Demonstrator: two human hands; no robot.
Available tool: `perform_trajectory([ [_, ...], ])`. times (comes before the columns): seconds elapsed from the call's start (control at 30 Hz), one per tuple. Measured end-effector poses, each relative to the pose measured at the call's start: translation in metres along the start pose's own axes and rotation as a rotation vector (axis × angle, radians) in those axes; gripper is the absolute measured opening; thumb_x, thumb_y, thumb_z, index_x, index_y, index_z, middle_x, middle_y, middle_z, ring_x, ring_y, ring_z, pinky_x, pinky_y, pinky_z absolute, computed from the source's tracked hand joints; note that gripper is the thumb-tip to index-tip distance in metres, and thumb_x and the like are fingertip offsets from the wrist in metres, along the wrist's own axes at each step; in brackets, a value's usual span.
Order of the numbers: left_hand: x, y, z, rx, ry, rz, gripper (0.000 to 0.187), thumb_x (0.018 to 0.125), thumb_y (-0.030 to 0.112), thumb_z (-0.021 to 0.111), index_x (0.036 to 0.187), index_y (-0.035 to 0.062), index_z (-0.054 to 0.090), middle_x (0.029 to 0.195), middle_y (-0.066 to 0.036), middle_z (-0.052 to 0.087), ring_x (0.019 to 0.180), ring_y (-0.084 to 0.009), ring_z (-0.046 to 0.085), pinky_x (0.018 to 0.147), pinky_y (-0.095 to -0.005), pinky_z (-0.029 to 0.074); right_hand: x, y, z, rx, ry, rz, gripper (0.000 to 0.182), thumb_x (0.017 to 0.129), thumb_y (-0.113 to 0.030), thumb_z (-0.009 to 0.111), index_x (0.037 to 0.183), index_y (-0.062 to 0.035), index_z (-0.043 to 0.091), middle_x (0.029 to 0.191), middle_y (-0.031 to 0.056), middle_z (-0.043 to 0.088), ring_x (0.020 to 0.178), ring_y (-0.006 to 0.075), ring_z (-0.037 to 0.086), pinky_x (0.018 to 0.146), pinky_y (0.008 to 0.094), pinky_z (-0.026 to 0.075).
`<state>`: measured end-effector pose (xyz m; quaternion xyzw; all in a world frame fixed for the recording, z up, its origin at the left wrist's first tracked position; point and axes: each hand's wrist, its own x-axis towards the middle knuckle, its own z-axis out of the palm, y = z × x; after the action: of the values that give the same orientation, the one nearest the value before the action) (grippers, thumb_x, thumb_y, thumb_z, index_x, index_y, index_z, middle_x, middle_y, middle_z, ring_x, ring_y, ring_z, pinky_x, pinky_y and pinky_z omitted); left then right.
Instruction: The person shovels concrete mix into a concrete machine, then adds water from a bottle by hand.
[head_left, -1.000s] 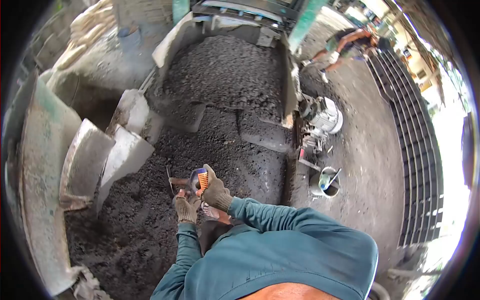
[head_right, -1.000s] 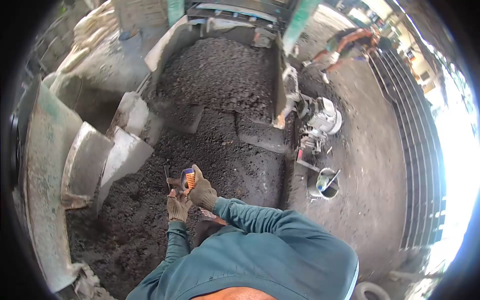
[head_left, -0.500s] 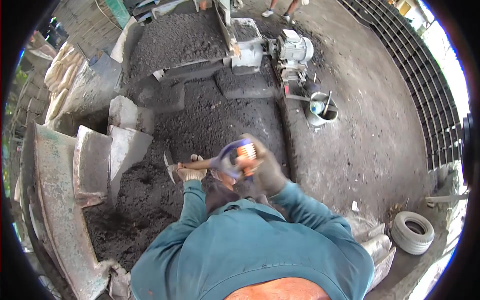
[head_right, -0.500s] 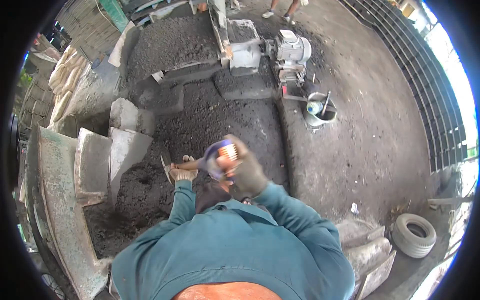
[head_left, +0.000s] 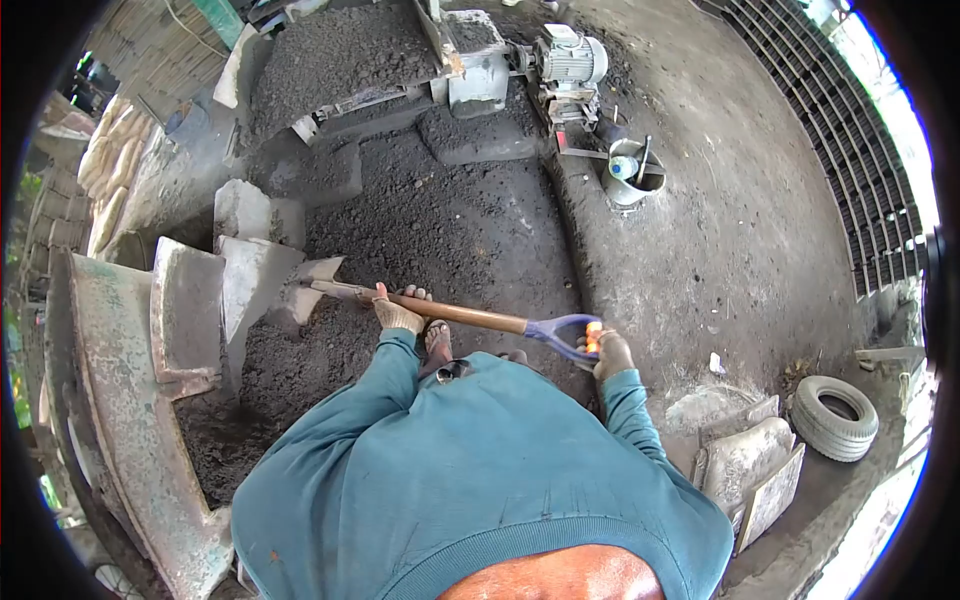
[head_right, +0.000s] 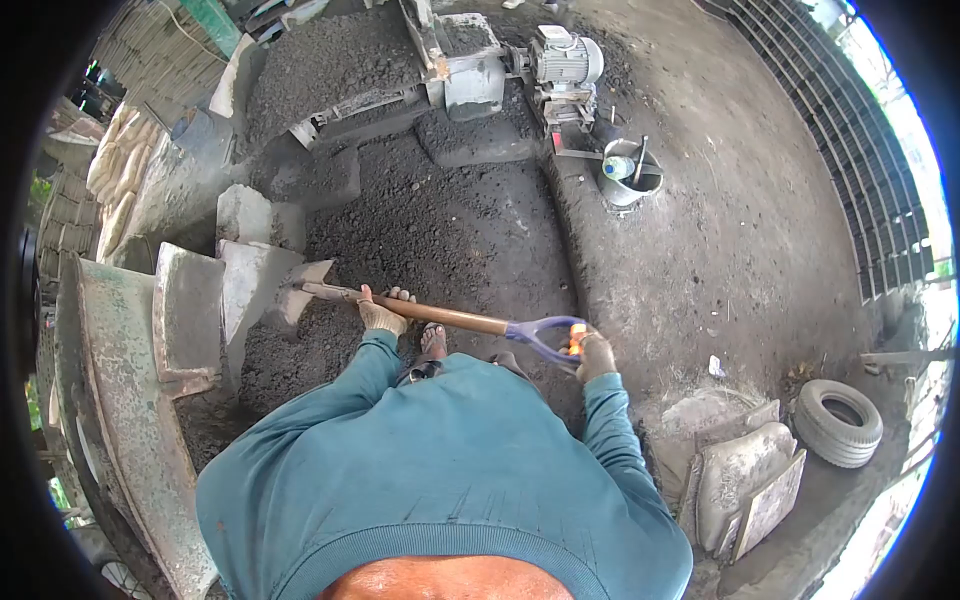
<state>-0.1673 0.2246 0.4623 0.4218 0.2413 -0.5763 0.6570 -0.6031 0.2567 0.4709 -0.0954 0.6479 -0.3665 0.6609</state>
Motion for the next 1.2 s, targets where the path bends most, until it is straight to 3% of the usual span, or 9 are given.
perform_trajectory([
  [0.23,0.059,0.056,-0.073,0.047,0.242,0.006,0.046,0.094,0.056,0.054,0.081,0.0123,0.047,0.068,-0.005,0.049,0.062,-0.0242,0.05,0.069,-0.0447,0.047,0.028,0.047,0.066,-0.449,0.092,0.052,0.017,0.092,-0.001,0.053,0.107,0.0007,0.059,0.089,0.012,0.063,0.066,0.0263,0.064,0.051,0.0382,0.058],
  [0.4,0.06,0.077,-0.118,-0.038,0.305,-0.005,0.045,0.095,0.054,0.053,0.087,0.0094,0.045,0.072,-0.005,0.049,0.063,-0.025,0.049,0.07,-0.0456,0.047,0.033,0.049,0.115,-0.592,0.178,-0.138,0.05,0.094,-0.002,0.049,0.144,-0.0014,0.046,0.095,0.0102,0.067,0.065,0.0173,0.064,0.053,0.0339,0.057],
  [0.53,0.071,0.091,-0.141,-0.07,0.348,-0.027,0.047,0.096,0.053,0.049,0.078,0.0094,0.043,0.07,-0.006,0.046,0.062,-0.0257,0.048,0.073,-0.0466,0.046,0.016,0.028,0.15,-0.611,0.146,-0.122,0.052,0.094,0.002,0.048,0.146,-0.0019,0.045,0.097,0.0127,0.068,0.069,0.0161,0.065,0.055,0.032,0.056],
  [0.77,0.039,0.077,-0.137,-0.072,0.38,-0.093,0.053,0.096,0.057,0.045,0.069,0.0112,0.043,0.066,-0.006,0.048,0.061,-0.0263,0.049,0.074,-0.0451,0.047,0.034,0.057,0.109,-0.515,0.096,-0.068,0.063,0.087,0.013,0.049,0.147,-0.0033,0.043,0.093,0.0118,0.066,0.068,0.0161,0.062,0.05,0.0334,0.051],
  [0.9,0.05,0.056,-0.145,-0.023,0.159,-0.17,0.056,0.097,0.059,0.044,0.067,0.0121,0.042,0.065,-0.006,0.045,0.065,-0.0254,0.048,0.073,-0.0445,0.046,0.025,0.082,0.061,-0.498,0.145,-0.106,0.065,0.084,0.015,0.048,0.147,-0.0014,0.042,0.096,0.0157,0.063,0.07,0.0176,0.062,0.047,0.0343,0.051],
  [1.03,0.025,0.034,-0.077,0.077,0.086,-0.059,0.044,0.093,0.053,0.059,0.082,0.0107,0.05,0.075,-0.007,0.053,0.073,-0.0282,0.055,0.078,-0.0488,0.05,0.036,0.12,0.002,-0.639,0.206,-0.145,0.057,0.081,0.014,0.056,0.136,-0.0005,0.048,0.092,0.0127,0.066,0.076,0.0175,0.065,0.048,0.0329,0.053],
  [1.1,0.007,0.029,-0.036,0.169,-0.084,-0.056,0.036,0.093,0.043,0.065,0.091,0.0109,0.05,0.075,-0.006,0.053,0.074,-0.0283,0.055,0.079,-0.0498,0.051,-0.013,0.087,0.017,-0.6,0.259,-0.038,0.045,0.081,0.007,0.066,0.124,-0.001,0.058,0.091,0.0123,0.068,0.079,0.0203,0.069,0.058,0.0356,0.055],
  [1.17,-0.027,0.022,0.021,0.236,-0.012,-0.007,0.031,0.092,0.037,0.068,0.094,0.0115,0.051,0.076,-0.007,0.054,0.076,-0.029,0.057,0.081,-0.0507,0.053,-0.038,0.07,0.022,-0.537,0.284,0.001,0.036,0.082,0.001,0.069,0.118,-0.0002,0.062,0.09,0.015,0.069,0.074,0.0201,0.071,0.062,0.0332,0.055],
  [1.2,-0.032,0.022,0.038,0.253,-0.179,-0.047,0.03,0.091,0.035,0.069,0.094,0.0113,0.051,0.077,-0.007,0.055,0.077,-0.0293,0.057,0.083,-0.0514,0.053,-0.038,0.071,0.015,-0.43,0.29,0.028,0.024,0.085,-0.003,0.067,0.109,-0.0027,0.065,0.09,0.0112,0.069,0.08,0.0194,0.069,0.067,0.0327,0.055],
])
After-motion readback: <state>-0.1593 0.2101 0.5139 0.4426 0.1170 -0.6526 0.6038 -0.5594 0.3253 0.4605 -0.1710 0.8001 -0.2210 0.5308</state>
